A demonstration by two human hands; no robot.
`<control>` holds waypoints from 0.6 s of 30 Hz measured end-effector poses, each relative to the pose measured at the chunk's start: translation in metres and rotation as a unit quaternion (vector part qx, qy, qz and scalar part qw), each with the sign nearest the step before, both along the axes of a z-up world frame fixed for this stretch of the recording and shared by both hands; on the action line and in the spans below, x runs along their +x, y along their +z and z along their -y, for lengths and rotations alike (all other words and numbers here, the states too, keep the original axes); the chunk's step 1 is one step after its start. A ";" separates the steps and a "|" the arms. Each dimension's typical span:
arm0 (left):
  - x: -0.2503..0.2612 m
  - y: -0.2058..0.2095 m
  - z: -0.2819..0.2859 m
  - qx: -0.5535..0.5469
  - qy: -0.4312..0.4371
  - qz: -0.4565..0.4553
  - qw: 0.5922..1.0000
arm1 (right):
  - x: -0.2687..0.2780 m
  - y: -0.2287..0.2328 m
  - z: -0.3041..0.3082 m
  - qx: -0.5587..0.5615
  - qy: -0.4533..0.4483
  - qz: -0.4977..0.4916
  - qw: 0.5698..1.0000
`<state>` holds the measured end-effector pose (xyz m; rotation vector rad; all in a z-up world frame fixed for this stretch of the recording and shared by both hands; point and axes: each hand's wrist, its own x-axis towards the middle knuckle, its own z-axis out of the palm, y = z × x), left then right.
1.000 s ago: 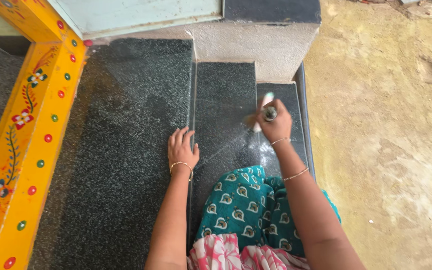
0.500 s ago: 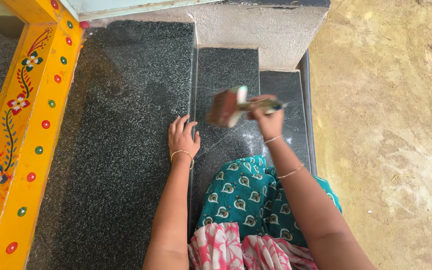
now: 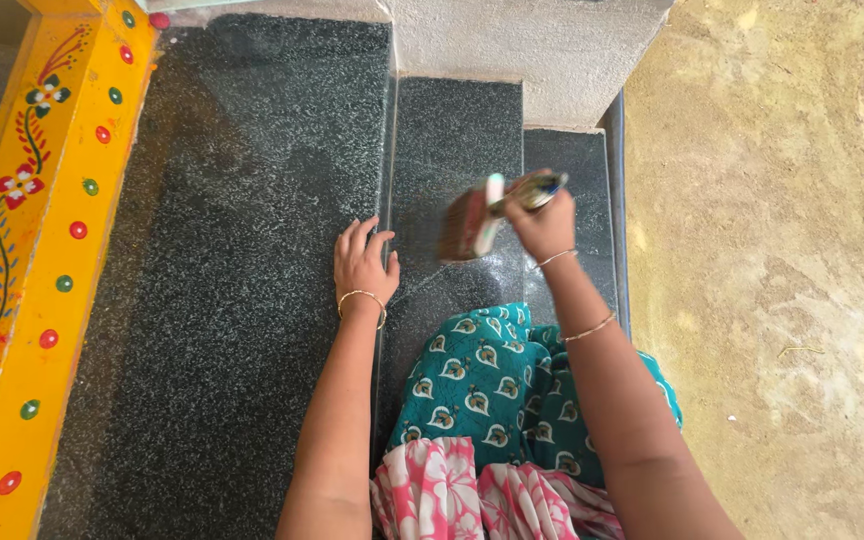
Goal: The person sweeps dust off the steps using a paintbrush.
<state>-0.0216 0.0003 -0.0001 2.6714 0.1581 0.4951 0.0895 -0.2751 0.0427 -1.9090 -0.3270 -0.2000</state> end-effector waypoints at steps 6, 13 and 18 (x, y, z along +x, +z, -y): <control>0.000 0.000 0.000 0.006 0.001 0.001 1.000 | 0.000 0.032 0.039 -0.140 -0.174 0.013 0.975; 0.002 -0.005 -0.002 0.014 -0.006 0.017 1.000 | -0.019 0.054 0.033 -0.255 -0.128 0.118 0.951; 0.002 -0.008 -0.003 0.023 0.003 0.016 1.000 | -0.029 0.033 0.002 -0.014 0.007 0.020 1.000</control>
